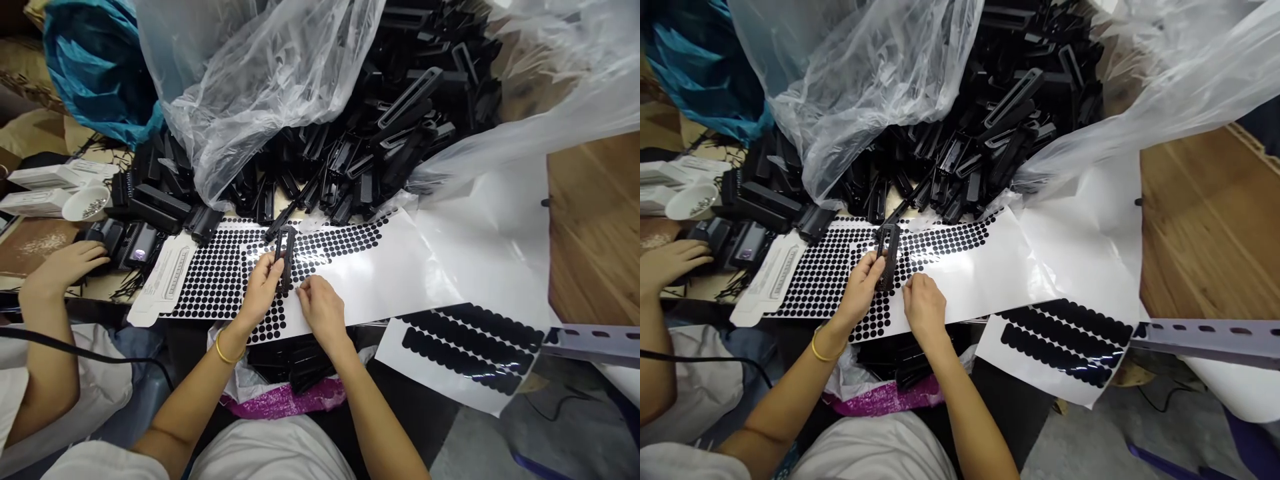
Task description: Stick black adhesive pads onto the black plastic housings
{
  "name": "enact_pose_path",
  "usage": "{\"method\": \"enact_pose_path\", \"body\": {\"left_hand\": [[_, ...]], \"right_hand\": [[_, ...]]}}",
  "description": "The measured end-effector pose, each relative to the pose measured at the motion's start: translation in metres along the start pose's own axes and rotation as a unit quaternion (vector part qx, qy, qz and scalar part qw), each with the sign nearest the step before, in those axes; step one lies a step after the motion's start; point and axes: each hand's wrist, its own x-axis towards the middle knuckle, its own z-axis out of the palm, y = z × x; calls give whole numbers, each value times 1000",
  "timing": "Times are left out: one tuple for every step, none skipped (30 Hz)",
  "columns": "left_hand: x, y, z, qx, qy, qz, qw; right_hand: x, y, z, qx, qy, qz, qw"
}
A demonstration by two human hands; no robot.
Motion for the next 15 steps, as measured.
{"method": "enact_pose_path", "body": {"left_hand": [[-6,-2,2,-72,-18,-50,996],[-11,-4,4,-139,-38,-98,985],[-17,-5,7,-194,-58,-138,970],[-22,-5,10,-235,-75,-167,954],[-27,-4,13,-265,-89,-188,942],[-32,-3,17,-284,-99,-205,932],[-37,-1,20,-296,-109,-219,923],[-41,1,22,-303,-116,-230,917],[-44,3,25,-308,-124,-239,912],[-47,5,27,-312,-132,-244,909],[-50,7,28,-315,-140,-246,906],[-52,8,30,-317,-146,-246,904],[-53,9,31,-319,-149,-245,903],[-55,10,32,-318,-150,-246,903],[-56,10,32,-316,-151,-248,903]], "right_hand": [[-3,1,-5,66,-6,11,998],[-7,3,-11,136,-7,25,990],[-11,4,-16,202,-4,40,979],[-15,4,-20,260,2,55,964],[-19,5,-23,307,10,67,949],[-23,5,-26,342,19,76,937],[-27,5,-28,363,28,84,928],[-30,5,-29,375,36,91,922],[-32,5,-30,379,44,98,919],[-35,5,-30,377,51,105,919],[-36,5,-30,371,58,110,920],[-38,6,-31,364,63,114,922],[-39,6,-31,356,68,116,925],[-40,6,-31,346,71,116,928],[-41,5,-32,335,74,116,932]]}}
